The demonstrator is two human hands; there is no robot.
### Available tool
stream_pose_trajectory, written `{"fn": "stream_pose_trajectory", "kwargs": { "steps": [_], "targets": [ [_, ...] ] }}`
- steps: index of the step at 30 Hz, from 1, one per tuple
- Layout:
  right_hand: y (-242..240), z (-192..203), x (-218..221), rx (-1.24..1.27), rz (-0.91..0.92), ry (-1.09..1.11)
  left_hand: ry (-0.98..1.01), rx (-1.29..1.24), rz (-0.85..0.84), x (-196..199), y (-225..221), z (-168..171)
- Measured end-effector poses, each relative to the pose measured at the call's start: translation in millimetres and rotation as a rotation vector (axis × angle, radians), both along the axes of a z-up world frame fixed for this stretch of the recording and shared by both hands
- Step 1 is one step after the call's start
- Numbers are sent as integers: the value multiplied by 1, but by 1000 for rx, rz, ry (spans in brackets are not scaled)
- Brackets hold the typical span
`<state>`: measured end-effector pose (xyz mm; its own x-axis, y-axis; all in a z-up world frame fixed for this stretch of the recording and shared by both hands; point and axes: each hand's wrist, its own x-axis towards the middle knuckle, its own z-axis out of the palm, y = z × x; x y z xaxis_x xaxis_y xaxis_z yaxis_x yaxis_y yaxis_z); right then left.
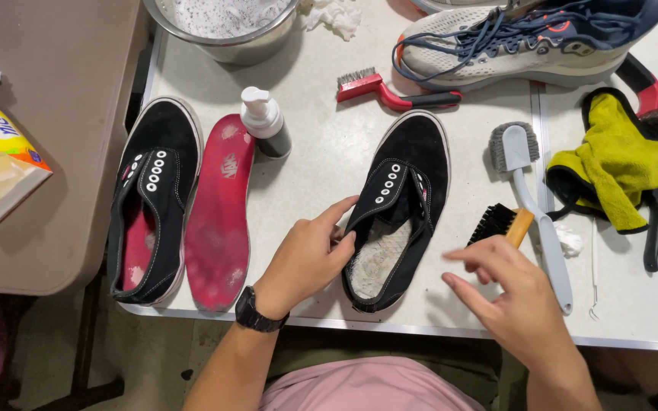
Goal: Cleaning the interior and exterior of a sneaker and its insole using brushes and cleaning solution.
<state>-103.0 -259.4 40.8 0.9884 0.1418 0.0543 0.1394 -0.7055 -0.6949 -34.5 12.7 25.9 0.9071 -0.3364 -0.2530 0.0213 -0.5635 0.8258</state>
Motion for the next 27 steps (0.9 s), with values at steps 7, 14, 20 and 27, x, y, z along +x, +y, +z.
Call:
{"fn": "stream_pose_trajectory", "kwargs": {
  "steps": [7, 14, 20, 27],
  "targets": [
    [16, -7, 0, -3, 56, -3, -51, 4, -7, -3, -1, -1],
    [13, -13, -4, 1, -51, 84, -37, -26, 29, -4, -3, -3],
    [15, -9, -7, 44, -41, 125, -24, -45, 50, -6, -4, -4],
    [15, -14, -8, 54, 6, 131, -9, -57, 53, -6, -3, -4]
  ]
}}
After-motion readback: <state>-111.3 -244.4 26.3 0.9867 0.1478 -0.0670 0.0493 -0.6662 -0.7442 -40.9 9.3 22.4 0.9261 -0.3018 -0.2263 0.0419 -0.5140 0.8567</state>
